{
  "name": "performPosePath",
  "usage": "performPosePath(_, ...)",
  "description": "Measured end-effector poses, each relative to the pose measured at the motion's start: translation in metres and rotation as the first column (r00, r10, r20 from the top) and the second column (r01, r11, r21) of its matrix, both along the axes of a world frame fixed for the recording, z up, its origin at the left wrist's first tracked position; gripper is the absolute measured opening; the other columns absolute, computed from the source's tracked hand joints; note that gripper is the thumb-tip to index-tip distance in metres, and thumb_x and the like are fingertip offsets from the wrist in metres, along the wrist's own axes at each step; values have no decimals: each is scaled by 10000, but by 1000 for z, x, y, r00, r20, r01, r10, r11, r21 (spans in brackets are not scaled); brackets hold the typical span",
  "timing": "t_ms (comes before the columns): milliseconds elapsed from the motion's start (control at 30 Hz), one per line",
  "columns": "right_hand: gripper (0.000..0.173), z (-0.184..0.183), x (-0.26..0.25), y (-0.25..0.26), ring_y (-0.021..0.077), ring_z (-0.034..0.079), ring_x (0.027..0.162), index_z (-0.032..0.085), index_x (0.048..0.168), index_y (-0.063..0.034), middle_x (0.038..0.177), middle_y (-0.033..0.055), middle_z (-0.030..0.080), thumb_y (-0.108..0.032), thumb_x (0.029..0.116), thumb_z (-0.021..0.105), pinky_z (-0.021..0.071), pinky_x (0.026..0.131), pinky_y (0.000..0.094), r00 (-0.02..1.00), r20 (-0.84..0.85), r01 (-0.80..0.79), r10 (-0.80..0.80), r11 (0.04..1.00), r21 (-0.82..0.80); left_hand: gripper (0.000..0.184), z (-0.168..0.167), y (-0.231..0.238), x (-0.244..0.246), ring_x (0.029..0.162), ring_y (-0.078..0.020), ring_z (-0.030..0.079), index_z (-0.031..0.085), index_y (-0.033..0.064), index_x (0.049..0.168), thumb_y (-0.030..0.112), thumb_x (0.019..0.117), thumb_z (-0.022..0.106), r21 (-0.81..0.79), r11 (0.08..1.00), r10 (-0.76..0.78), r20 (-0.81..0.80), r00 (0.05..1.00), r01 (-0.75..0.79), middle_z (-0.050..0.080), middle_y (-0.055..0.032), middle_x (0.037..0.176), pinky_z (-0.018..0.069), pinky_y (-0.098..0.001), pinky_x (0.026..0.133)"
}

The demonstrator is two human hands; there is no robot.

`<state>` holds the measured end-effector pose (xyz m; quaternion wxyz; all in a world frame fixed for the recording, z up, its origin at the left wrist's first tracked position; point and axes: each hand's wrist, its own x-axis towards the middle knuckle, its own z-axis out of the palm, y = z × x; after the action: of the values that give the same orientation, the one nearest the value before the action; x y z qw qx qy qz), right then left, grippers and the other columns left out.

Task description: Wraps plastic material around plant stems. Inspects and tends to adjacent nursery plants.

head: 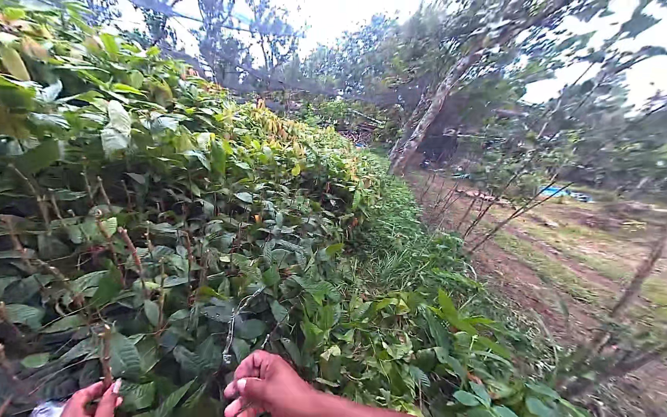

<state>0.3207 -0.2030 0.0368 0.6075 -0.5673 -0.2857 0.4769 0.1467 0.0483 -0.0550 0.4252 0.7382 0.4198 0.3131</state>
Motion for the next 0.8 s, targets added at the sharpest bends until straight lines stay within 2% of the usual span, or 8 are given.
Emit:
performPosePath(133,228,10,2,36,180,710,870,598,1234,77,1066,160,686,-35,1043,542,609,818,359,908,333,-231,254,967,-108,435,-1,-2,3,920,-330,703,564,-154,1255,228,1047,541,42,999,-8,20,1000,7,658,-315,1125,566,-486,892)
performPosePath(200,266,15,6,59,185,705,862,631,1269,67,1065,179,702,-64,1048,557,600,815,367,851,419,-278,318,948,-155,405,-4,-5,4,887,-309,707,589,-148,1224,211,1040,554,53,998,-17,40,999,15,675,-300,1083,572,-471,867)
performPosePath(300,295,7,12,94,201,709,889,582,1308,79,1107,198,686,-67,1055,545,601,834,374,873,386,-246,298,953,-179,390,-8,-8,6,876,-306,703,608,-139,1216,205,1036,571,48,998,-31,53,998,29,680,-293,1075,569,-475,863)
performPosePath(467,274,-18,20,130,159,696,824,639,1265,28,1049,139,699,-135,1065,545,598,774,339,893,397,-118,211,962,-247,286,-12,-11,15,850,-363,734,696,-49,1141,194,994,656,116,993,-5,62,998,-2,736,-227,985,570,-603,835)
performPosePath(533,273,-28,21,145,176,717,857,641,1262,11,1061,133,713,-151,1062,551,608,807,360,870,443,-87,217,951,-296,239,-9,-8,14,874,-285,746,726,11,1129,197,983,689,53,999,-16,44,999,14,754,-154,1001,596,-537,861)
performPosePath(600,269,-37,24,159,188,731,892,648,1250,0,1076,128,721,-167,1060,556,612,842,370,841,490,-61,228,941,-333,246,-7,0,12,918,-217,743,711,25,1166,174,971,700,-63,993,-99,55,994,102,747,-122,1059,607,-443,895)
performPosePath(667,262,-41,27,167,191,734,910,655,1237,-9,1082,124,724,-174,1053,571,612,859,372,821,517,-60,244,936,-347,303,-8,5,10,976,-196,727,661,9,1241,126,963,692,-201,960,-172,122,978,194,720,-127,1151,596,-395,922)
performPosePath(800,263,-45,27,178,188,738,956,667,1247,-25,1105,114,738,-138,1014,618,605,915,384,720,603,-137,343,923,-361,297,-13,5,11,901,-218,745,559,-21,1320,71,1037,552,-453,837,-171,316,933,306,703,-146,1152,632,-378,833)
